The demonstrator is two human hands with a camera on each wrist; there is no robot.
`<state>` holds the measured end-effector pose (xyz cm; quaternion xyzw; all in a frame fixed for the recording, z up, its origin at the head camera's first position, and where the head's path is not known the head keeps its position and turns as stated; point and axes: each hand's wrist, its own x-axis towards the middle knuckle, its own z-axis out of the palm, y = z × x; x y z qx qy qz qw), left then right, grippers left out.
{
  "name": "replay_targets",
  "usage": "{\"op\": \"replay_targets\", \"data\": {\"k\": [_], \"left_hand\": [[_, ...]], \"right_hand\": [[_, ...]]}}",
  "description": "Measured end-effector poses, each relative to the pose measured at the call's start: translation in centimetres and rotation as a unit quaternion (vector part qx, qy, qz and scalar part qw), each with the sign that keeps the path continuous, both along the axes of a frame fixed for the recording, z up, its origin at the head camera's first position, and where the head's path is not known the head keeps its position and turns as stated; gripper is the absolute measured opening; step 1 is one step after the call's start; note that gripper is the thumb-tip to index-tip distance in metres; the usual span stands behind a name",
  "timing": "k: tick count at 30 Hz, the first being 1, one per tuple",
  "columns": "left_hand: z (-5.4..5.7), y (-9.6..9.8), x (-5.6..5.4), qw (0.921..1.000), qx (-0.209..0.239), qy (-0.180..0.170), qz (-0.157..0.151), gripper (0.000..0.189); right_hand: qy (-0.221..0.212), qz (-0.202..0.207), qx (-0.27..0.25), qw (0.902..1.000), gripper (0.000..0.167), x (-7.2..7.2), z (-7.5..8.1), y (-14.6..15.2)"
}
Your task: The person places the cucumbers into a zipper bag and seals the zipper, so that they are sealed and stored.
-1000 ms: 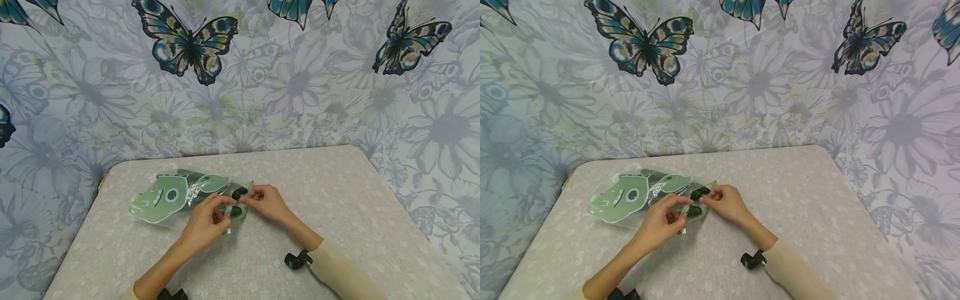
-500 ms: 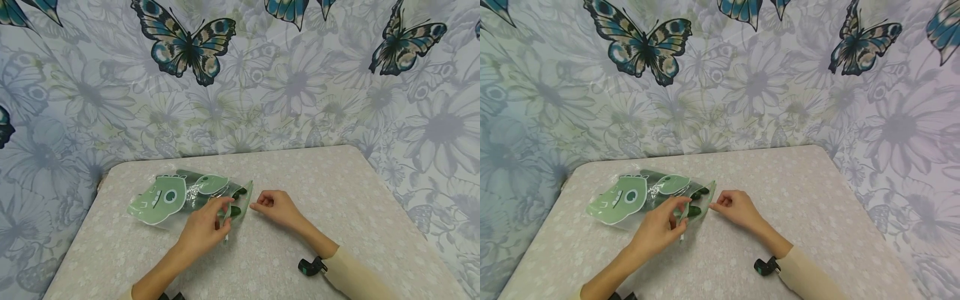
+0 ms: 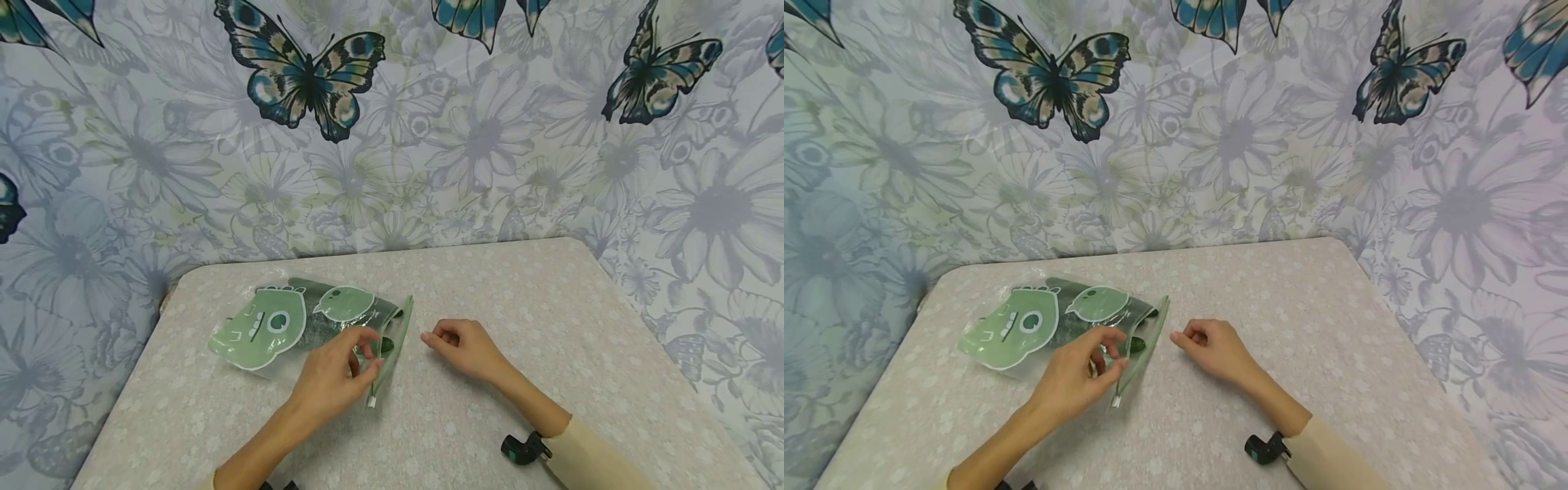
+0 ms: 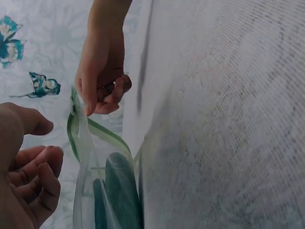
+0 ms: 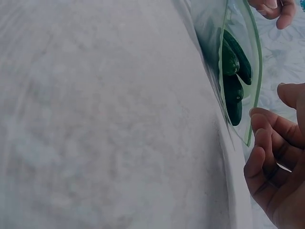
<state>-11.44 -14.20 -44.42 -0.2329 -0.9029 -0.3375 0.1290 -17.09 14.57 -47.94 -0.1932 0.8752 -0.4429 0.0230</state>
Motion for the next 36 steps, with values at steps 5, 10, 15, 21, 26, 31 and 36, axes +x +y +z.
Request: {"op": "replay_targets", "data": {"k": [5,10,15,21,26,31,36], "left_hand": [[-0.2,-0.8,0.4,1.0,0.006,-0.007,0.0,0.029],[-0.6,-1.9,0.8,1.0,0.001,0.0,-0.003,0.02],[-1.0,-3.3,0.8,0.9992,-0.02,0.033,-0.009,0.019],[-1.3,-5.0,0.9,0.9977,-0.016,0.049,-0.044,0.025],[-1.6,-5.7,1.5,0.9931,-0.019,0.042,-0.107,0.031],[-1.9,-6.0,2.1,0.9878,-0.047,0.058,-0.136,0.041],[-2.0,-6.0,2.1,0.9839,-0.064,0.077,-0.148,0.047]], "right_hand": [[0.001,0.006,0.009,0.9999,0.032,0.4,-0.3,0.4],[0.003,0.014,0.017,0.9997,0.021,0.9,-0.6,0.8],[0.023,0.042,0.008,0.9988,0.012,1.6,-0.6,1.0],[0.096,0.099,-0.02,0.9902,0.026,2.4,-0.5,0.6],[0.175,0.146,-0.02,0.9735,0.026,2.7,-0.4,-0.2],[0.277,0.195,0.006,0.9407,0.021,3.2,0.3,-1.7],[0.345,0.222,0.019,0.9116,0.02,3.5,0.9,-3.6]]}}
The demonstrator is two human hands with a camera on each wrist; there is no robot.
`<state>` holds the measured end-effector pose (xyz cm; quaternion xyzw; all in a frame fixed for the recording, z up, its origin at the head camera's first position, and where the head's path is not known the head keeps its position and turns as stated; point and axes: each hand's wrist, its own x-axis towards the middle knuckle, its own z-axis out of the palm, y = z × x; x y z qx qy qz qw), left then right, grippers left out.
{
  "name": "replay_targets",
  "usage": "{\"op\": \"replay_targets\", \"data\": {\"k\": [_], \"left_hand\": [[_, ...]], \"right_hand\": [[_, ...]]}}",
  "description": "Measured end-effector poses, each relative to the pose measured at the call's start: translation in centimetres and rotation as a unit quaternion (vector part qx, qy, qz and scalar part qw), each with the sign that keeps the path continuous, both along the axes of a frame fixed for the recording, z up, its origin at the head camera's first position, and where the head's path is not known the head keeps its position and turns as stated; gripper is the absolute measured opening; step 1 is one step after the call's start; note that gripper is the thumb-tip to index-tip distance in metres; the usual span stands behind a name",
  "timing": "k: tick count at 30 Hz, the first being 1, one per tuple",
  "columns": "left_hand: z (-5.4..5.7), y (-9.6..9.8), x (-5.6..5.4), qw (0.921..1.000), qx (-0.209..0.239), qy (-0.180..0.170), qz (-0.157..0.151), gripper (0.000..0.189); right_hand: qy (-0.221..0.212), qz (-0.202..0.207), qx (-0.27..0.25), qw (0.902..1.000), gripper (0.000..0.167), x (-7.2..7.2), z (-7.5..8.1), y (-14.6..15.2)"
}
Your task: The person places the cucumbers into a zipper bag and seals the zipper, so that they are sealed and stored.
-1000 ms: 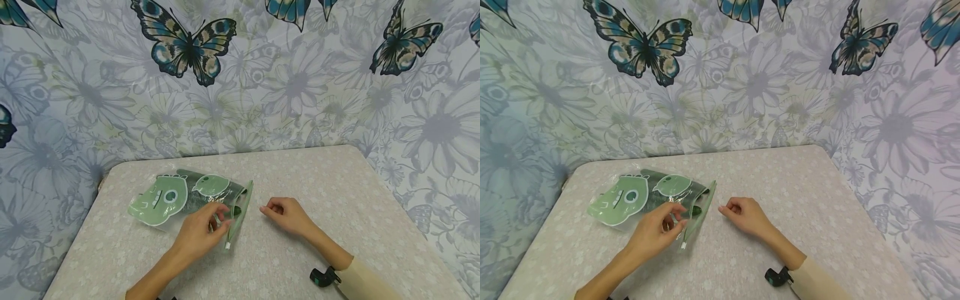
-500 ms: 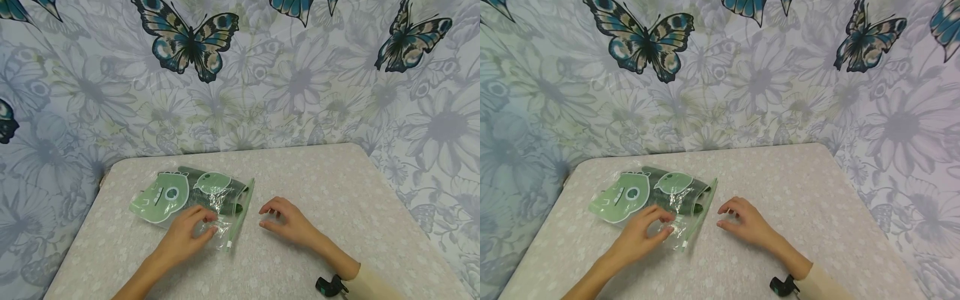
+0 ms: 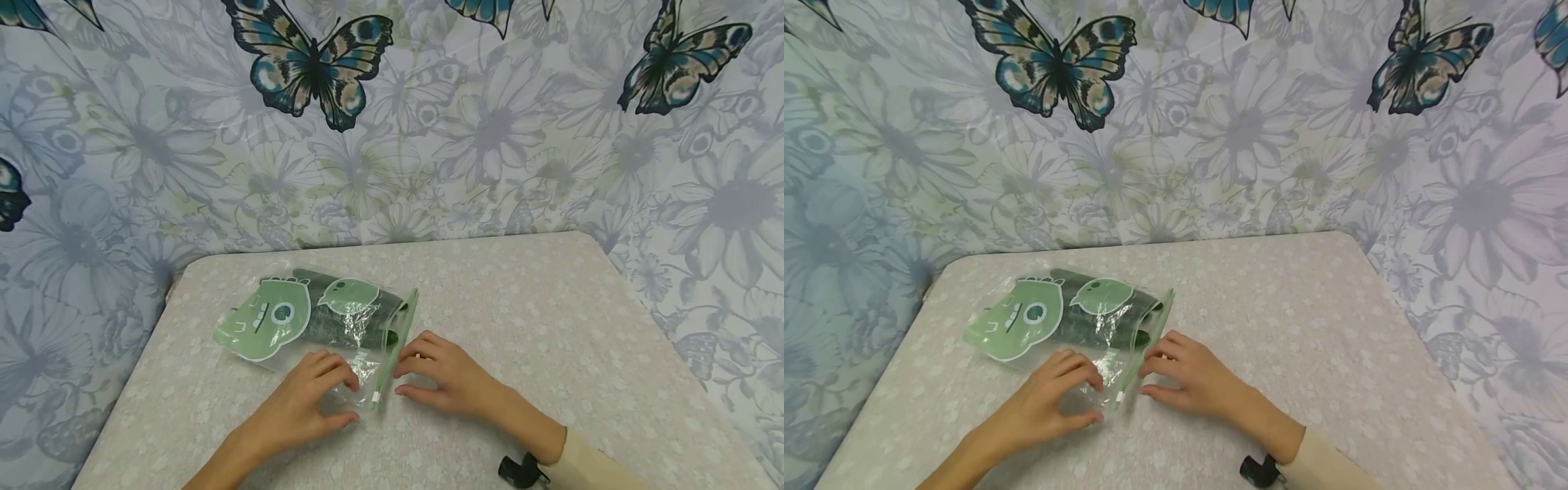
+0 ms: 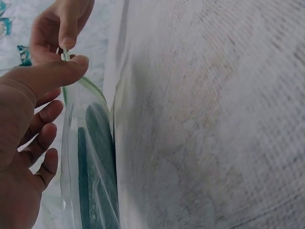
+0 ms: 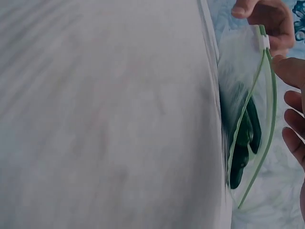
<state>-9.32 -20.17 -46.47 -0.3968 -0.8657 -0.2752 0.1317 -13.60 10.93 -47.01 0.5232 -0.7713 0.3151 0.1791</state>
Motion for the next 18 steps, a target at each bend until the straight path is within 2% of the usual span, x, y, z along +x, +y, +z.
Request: {"op": "replay_targets", "data": {"k": [7,13,18], "left_hand": [[-0.2,0.1,-0.2,0.9999,0.006,-0.008,-0.001,0.04],[-0.6,0.2,-0.5,0.9994,0.033,-0.007,-0.006,0.032],[-0.8,0.2,-0.6,0.9991,0.038,0.016,-0.011,0.032]], "right_hand": [[0.078,0.023,0.024,0.9964,0.02,0.0,0.4,-2.2],[0.096,0.028,0.039,0.9942,0.018,0.0,0.1,-3.0],[0.107,0.03,0.036,0.9932,0.011,0.0,0.1,-3.4]]}}
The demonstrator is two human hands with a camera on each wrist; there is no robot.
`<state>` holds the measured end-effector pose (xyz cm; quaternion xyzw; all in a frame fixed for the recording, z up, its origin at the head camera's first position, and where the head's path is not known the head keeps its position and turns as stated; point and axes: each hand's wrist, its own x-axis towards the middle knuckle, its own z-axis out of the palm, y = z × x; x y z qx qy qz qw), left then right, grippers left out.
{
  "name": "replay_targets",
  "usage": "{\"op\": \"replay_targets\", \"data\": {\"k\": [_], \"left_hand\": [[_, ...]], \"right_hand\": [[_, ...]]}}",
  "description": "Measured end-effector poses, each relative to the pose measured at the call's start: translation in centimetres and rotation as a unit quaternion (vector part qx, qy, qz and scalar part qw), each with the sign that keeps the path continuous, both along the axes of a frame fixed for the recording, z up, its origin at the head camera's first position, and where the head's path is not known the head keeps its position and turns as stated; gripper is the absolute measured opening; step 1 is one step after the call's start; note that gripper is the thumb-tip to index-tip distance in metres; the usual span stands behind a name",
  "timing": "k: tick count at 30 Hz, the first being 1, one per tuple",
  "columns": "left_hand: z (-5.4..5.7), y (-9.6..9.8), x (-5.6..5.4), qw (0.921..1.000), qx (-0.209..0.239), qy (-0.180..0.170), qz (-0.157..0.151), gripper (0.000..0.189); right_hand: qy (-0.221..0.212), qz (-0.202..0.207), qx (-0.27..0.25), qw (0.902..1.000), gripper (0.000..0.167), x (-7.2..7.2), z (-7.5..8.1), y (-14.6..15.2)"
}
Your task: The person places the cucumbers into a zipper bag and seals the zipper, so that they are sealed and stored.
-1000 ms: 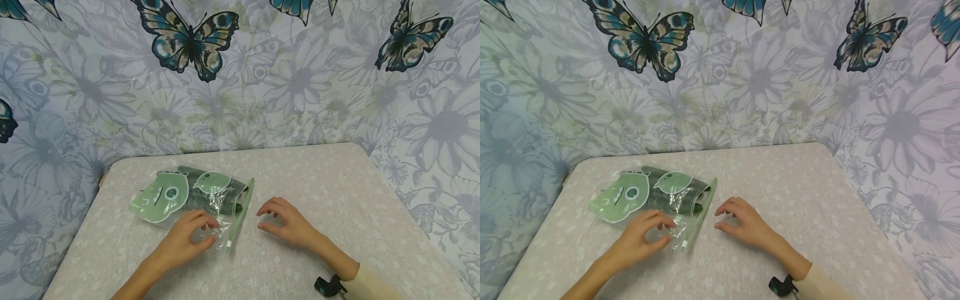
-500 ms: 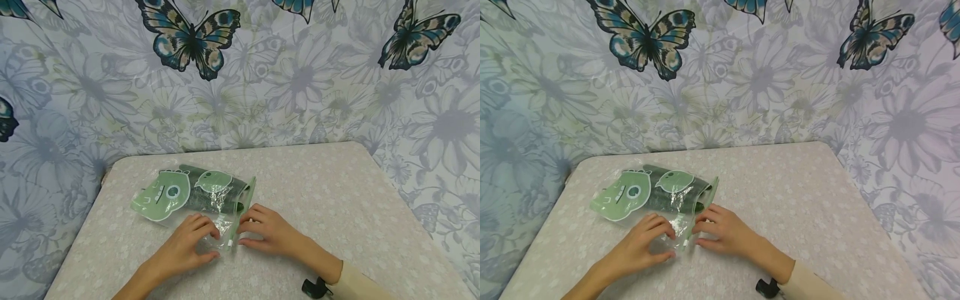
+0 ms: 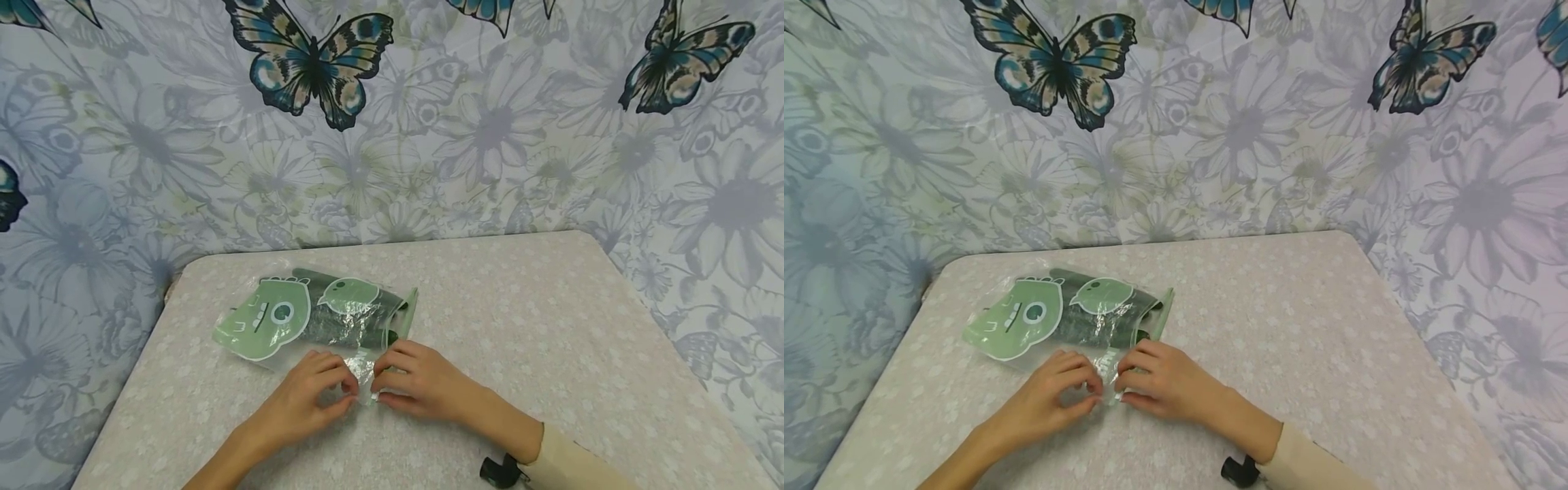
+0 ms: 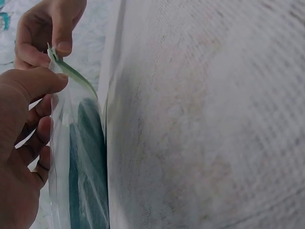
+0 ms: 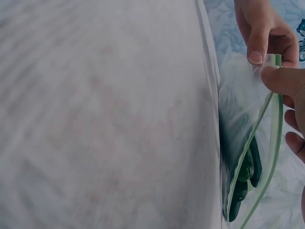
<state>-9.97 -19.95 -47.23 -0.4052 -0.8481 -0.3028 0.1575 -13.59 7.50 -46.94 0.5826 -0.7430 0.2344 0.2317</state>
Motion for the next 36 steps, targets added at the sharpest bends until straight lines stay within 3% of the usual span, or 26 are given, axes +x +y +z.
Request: {"op": "replay_targets", "data": {"k": [22,36], "left_hand": [[0.8,-0.2,0.4,0.9995,0.006,0.025,-0.016,0.026],[1.3,-0.5,0.5,0.9995,0.01,0.03,-0.005,0.025]], "right_hand": [[0.03,-0.024,0.022,0.999,0.007,-0.7,0.4,-0.3],[0.069,-0.082,0.061,0.9924,0.018,-3.2,-0.3,0.8]]}}
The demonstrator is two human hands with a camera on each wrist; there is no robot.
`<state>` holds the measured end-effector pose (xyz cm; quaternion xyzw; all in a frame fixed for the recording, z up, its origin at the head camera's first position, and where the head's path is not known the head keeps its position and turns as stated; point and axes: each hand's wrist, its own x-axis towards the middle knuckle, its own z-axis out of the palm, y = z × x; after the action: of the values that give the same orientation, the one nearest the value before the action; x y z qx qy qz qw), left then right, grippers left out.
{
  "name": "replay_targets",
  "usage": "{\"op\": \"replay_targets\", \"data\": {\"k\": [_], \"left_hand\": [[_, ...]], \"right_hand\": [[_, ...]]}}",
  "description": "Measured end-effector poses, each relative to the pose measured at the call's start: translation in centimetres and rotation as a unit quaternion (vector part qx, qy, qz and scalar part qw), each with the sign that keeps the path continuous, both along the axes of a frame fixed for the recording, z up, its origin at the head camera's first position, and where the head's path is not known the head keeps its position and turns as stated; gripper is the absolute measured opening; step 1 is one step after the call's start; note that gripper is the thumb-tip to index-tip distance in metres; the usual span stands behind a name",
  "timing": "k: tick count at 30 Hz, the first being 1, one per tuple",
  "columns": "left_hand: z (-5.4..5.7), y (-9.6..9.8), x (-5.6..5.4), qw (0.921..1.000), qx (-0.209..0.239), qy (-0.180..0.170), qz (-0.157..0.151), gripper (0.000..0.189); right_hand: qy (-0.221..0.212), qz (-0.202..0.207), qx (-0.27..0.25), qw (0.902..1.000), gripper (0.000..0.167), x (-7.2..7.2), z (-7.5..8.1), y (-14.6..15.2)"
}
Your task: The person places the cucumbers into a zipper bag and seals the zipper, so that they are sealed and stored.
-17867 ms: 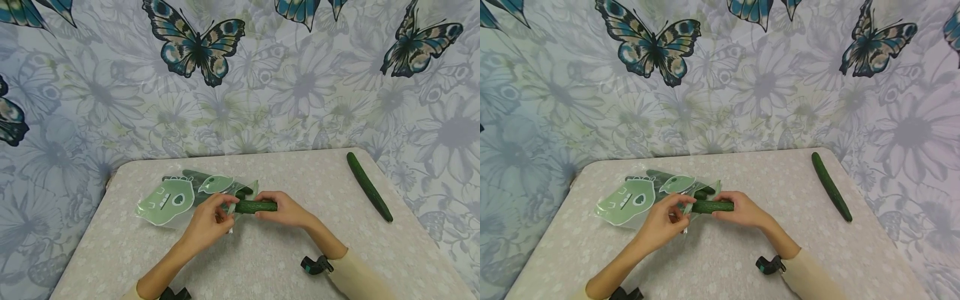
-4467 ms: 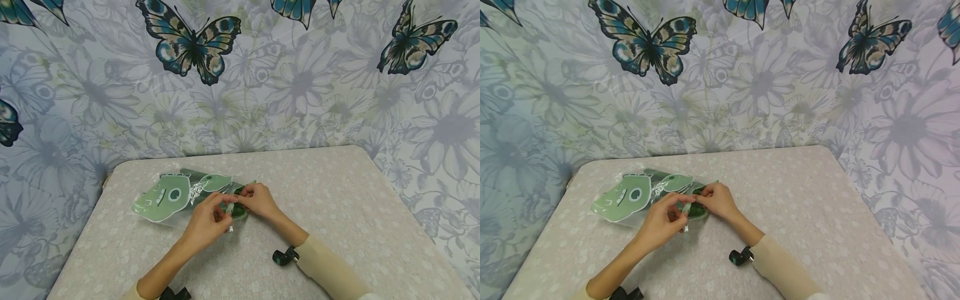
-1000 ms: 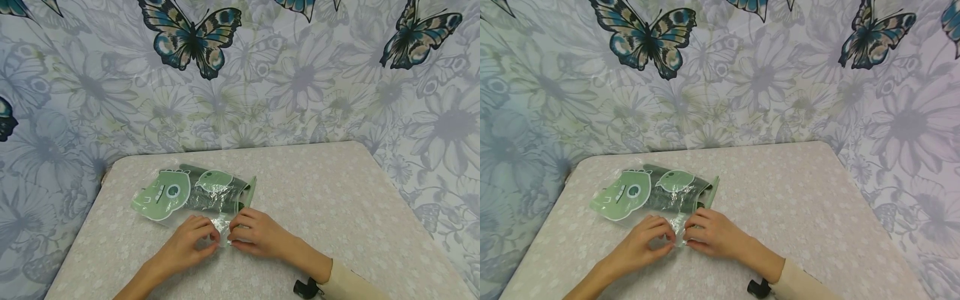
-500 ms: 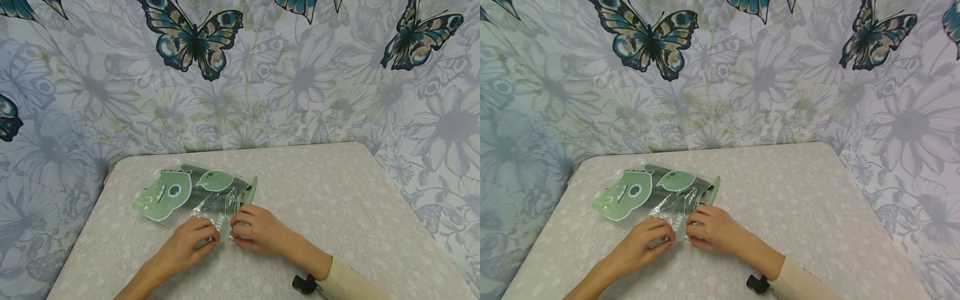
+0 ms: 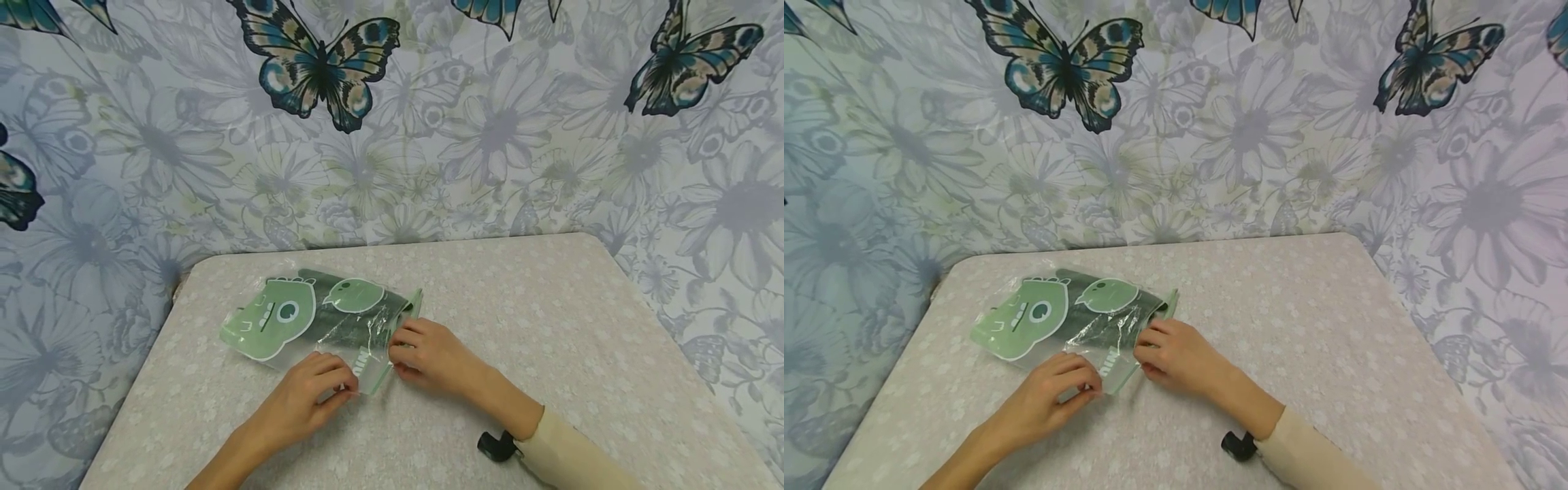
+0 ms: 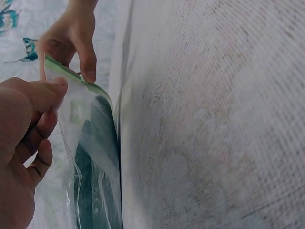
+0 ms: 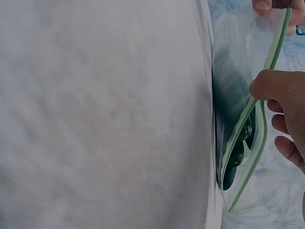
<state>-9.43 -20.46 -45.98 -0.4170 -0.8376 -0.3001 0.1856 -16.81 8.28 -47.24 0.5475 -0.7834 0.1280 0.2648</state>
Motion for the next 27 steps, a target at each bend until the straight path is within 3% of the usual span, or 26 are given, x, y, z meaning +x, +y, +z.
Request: {"op": "replay_targets", "data": {"k": [18,27], "left_hand": [[0.3,-0.3,0.0,0.9998,-0.001,-0.004,0.021,0.023],[0.5,-0.2,-0.2,0.9996,0.016,-0.02,0.012,0.025]], "right_hand": [[-0.018,-0.028,0.015,0.9993,0.021,-2.1,0.0,0.4],[-0.038,-0.042,0.026,0.9981,0.019,-2.7,0.1,0.4]]}}
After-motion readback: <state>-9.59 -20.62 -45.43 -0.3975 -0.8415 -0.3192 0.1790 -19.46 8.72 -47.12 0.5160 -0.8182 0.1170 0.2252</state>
